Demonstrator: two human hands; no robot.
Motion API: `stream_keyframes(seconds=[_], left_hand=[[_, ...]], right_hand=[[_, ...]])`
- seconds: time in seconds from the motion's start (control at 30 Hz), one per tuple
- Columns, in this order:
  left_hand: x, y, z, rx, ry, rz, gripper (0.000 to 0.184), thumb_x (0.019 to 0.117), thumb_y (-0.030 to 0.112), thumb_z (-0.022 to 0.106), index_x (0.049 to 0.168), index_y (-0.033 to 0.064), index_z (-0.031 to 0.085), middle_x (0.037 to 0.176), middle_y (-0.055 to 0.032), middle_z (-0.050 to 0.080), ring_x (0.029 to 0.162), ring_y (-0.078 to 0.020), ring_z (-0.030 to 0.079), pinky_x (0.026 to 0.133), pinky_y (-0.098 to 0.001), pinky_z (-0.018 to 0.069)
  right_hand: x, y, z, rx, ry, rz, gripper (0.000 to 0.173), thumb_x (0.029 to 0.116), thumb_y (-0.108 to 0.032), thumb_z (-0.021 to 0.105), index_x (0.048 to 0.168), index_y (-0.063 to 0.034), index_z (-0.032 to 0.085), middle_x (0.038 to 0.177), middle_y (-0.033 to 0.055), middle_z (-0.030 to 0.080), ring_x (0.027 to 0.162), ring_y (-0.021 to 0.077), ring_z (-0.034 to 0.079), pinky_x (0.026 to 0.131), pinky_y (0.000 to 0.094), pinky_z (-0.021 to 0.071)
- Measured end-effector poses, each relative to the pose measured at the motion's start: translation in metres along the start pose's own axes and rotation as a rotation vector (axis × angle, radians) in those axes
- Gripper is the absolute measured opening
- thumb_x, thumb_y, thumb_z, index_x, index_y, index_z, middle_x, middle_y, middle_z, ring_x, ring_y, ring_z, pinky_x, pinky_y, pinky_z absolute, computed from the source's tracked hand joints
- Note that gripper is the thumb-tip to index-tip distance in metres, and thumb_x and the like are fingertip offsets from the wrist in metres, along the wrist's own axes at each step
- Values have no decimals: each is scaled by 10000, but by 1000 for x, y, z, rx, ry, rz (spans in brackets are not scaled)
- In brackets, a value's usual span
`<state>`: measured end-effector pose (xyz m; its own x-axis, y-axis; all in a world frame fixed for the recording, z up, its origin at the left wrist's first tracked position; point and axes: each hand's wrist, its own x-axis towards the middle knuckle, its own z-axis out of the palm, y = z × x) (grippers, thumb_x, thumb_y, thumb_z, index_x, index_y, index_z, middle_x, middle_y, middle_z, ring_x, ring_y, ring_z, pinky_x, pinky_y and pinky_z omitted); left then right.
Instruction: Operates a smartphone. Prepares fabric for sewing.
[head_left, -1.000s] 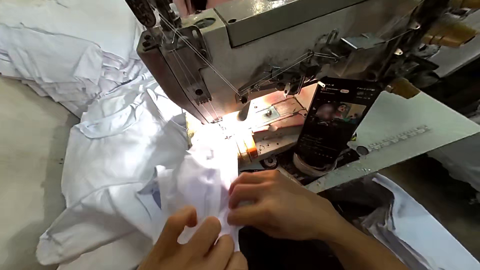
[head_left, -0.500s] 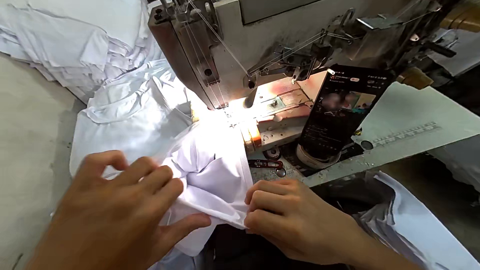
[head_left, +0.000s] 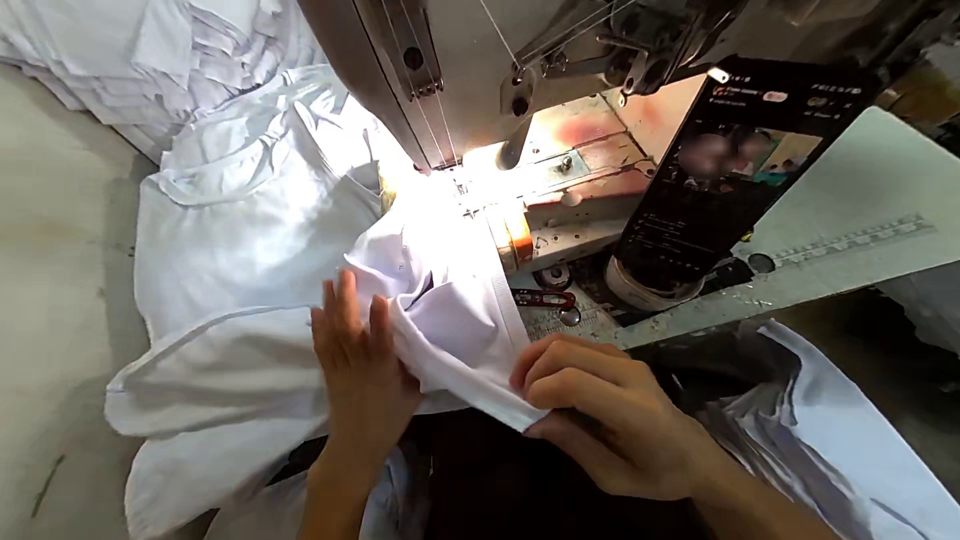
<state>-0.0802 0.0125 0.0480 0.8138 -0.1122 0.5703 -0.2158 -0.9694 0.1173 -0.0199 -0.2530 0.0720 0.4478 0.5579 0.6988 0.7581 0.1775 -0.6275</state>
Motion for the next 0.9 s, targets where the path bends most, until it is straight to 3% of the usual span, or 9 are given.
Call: stream_keyframes(seconds=[0.07, 0.17, 0.27, 0.33, 0.43, 0.57, 0.7, 0.8, 0.9], left_hand=[[-3, -16, -6, 114, -11, -27, 463, 942, 125, 495, 1386, 45, 599, 1208, -283, 676, 1082, -492, 658, 969, -723, 402], [2, -31, -47, 153, 178, -72, 259, 1067, 160, 499, 1134, 40, 718, 956, -201, 627, 925, -329, 566, 922, -468, 379], [1, -41, -48, 110, 423, -131, 398, 968, 289, 689, 697, 20, 578, 629, -68, 514, 638, -85, 499, 707, -250, 402], [-24, -48, -28, 120, 105, -45, 159, 1025, 252, 554, 1043, 159, 682, 892, -119, 585, 864, -263, 569, 865, -421, 418], [-38, -55, -11, 112, -381, -15, 627, 802, 151, 553, 1425, 179, 615, 1219, -288, 637, 1057, -572, 604, 825, -730, 448], [-7, -3, -64, 109, -476, -9, 492, 952, 514, 562, 1125, 99, 763, 1117, -163, 741, 993, -400, 712, 786, -598, 537], [15, 53, -45, -128, -315, 197, 614, 993, 694, 416, 1123, 174, 714, 1157, -31, 742, 1254, -237, 611, 1157, -515, 318], [17, 58, -34, -41, -256, 271, 587, 982, 683, 432, 745, 182, 626, 769, -19, 617, 952, -267, 596, 1059, -519, 306], [18, 56, -43, -49, -167, 244, 597, 891, 815, 447, 773, 246, 584, 838, 10, 591, 965, -218, 542, 1015, -443, 271]], right_hand=[[0, -1, -2, 12, 42, 6, 186, 1049, -199, 564, 999, -21, 594, 957, 93, 646, 1005, 145, 652, 902, 242, 546], [-5, -2, 3, -3, 47, -13, 181, 1051, -193, 551, 999, -25, 593, 963, 104, 652, 1014, 170, 663, 907, 266, 558], [-19, 7, 21, -134, -1, -30, 135, 1039, -143, 544, 1011, -36, 620, 971, 109, 667, 1024, 206, 663, 897, 276, 554], [-31, 21, 33, -311, -56, 15, 121, 1021, -113, 544, 981, -60, 646, 959, 92, 686, 1006, 212, 678, 835, 282, 569], [-44, 39, 44, -503, -131, 94, 129, 1000, -78, 564, 937, -74, 676, 951, 81, 700, 1026, 239, 691, 803, 327, 588], [-42, 30, 45, -509, -166, 101, 130, 1008, -83, 557, 951, -92, 674, 968, 77, 700, 1042, 241, 681, 787, 330, 573], [-34, 16, 41, -411, -170, 78, 130, 1033, -125, 554, 976, -96, 667, 982, 69, 696, 1054, 221, 668, 817, 306, 560], [-29, 5, 32, -405, -179, 62, 171, 1054, -202, 542, 972, -107, 657, 971, 62, 694, 1035, 210, 668, 789, 295, 546], [-25, 1, 26, -419, -173, 59, 143, 1041, -209, 562, 979, -127, 661, 976, 47, 704, 1008, 188, 675, 757, 286, 543]])
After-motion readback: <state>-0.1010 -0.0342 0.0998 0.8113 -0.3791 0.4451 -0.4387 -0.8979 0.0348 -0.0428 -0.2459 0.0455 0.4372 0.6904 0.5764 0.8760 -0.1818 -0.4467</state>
